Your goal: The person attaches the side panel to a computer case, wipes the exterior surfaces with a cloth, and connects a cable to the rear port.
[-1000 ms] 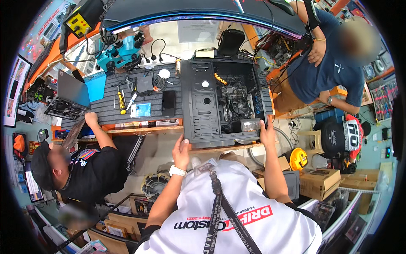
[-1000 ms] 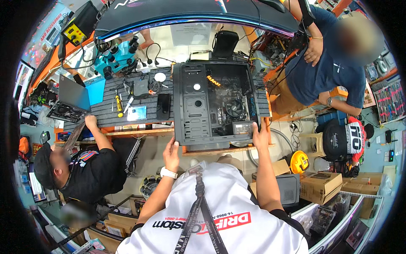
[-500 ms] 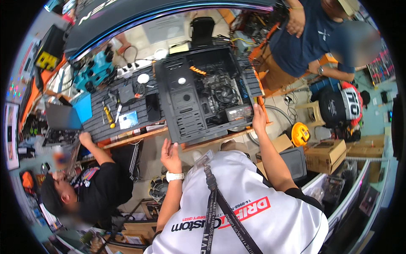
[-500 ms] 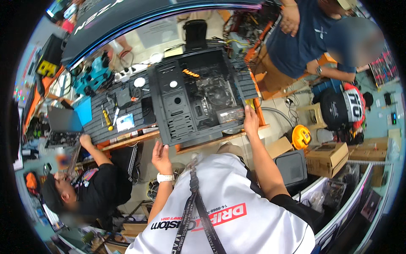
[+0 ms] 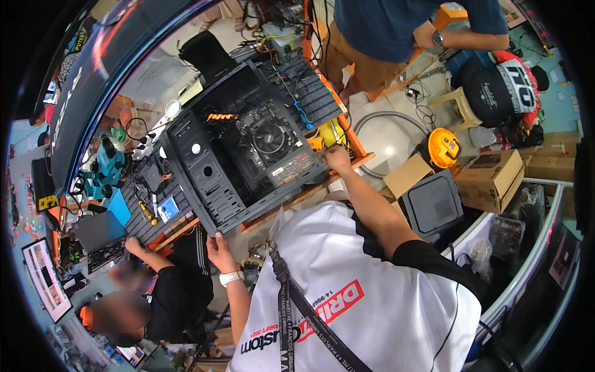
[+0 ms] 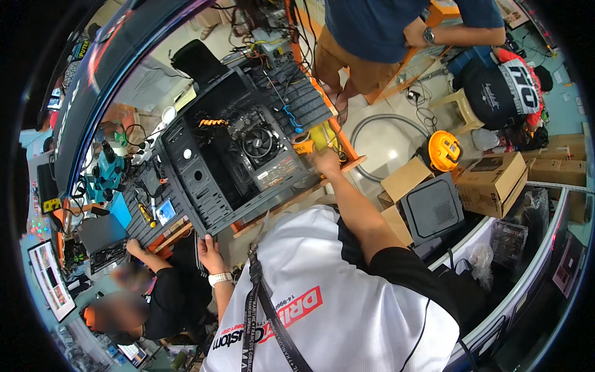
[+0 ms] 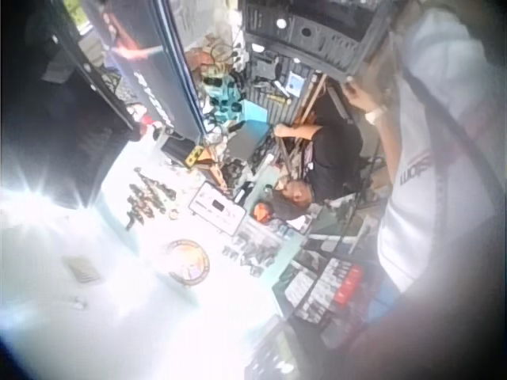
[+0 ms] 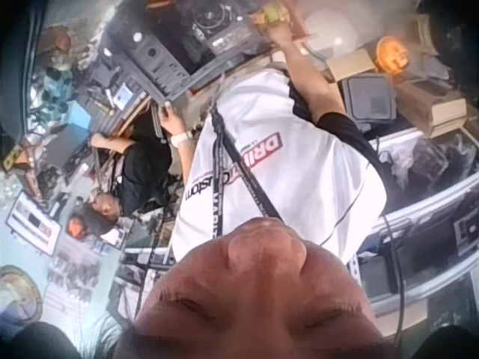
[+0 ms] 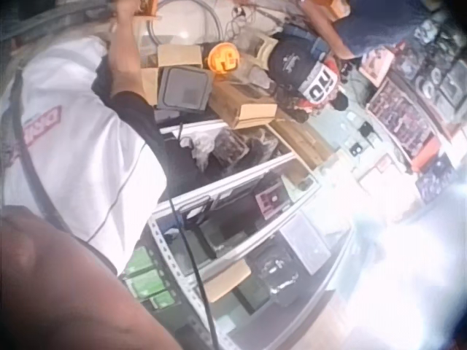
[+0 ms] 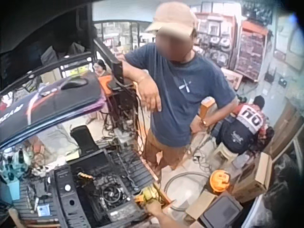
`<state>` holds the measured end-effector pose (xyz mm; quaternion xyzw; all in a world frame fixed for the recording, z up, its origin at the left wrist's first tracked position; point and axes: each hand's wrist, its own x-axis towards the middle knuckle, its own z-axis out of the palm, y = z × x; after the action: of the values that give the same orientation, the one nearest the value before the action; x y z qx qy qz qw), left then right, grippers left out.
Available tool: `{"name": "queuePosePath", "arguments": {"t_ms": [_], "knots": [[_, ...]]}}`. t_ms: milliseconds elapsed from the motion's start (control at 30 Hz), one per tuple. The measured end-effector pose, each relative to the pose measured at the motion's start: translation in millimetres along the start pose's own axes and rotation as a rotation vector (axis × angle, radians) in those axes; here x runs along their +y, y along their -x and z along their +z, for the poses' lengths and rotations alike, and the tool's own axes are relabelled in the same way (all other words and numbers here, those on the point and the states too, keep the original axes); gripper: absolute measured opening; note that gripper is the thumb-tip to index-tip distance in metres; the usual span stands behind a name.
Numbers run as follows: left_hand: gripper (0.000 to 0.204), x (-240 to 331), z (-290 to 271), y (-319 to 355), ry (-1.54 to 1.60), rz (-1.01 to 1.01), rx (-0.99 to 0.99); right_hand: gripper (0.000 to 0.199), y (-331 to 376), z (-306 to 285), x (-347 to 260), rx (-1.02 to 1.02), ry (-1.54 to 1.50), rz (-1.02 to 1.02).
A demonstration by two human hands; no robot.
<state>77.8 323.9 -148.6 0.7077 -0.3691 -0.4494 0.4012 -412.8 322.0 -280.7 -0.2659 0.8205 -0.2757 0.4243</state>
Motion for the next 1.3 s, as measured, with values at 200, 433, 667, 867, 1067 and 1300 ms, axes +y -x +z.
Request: {"name": "queuePosePath", "arguments": {"t_ms": [200, 433, 667, 867, 1067, 1300], "knots": [[0.067, 5, 1, 2, 0.016, -0.169, 0.06, 0.044, -27, -19, -5, 0.074, 0.106, 0.189], [0.07, 27, 17, 7, -0.052, -0.252, 0.096, 0.03, -38, -35, 8, -0.211, -0.278, 0.049], [0.078, 32, 28, 14, -0.045, -0.247, 0.162, 0.034, -11, -36, 3, -0.563, -1.061, 0.205], [0.082, 28, 22, 8, -0.077, -0.257, 0.194, 0.035, -4, -22, 9, -0.528, -1.038, 0.228], [0.066, 22, 13, 4, -0.067, -0.237, 0.136, 0.032, -1, -23, 6, -0.53, -1.028, 0.232], [0.069, 16, 0, -7, -0.033, -0.254, 0.066, 0.027, -5, -29, 3, -0.539, -0.991, 0.153]]}}
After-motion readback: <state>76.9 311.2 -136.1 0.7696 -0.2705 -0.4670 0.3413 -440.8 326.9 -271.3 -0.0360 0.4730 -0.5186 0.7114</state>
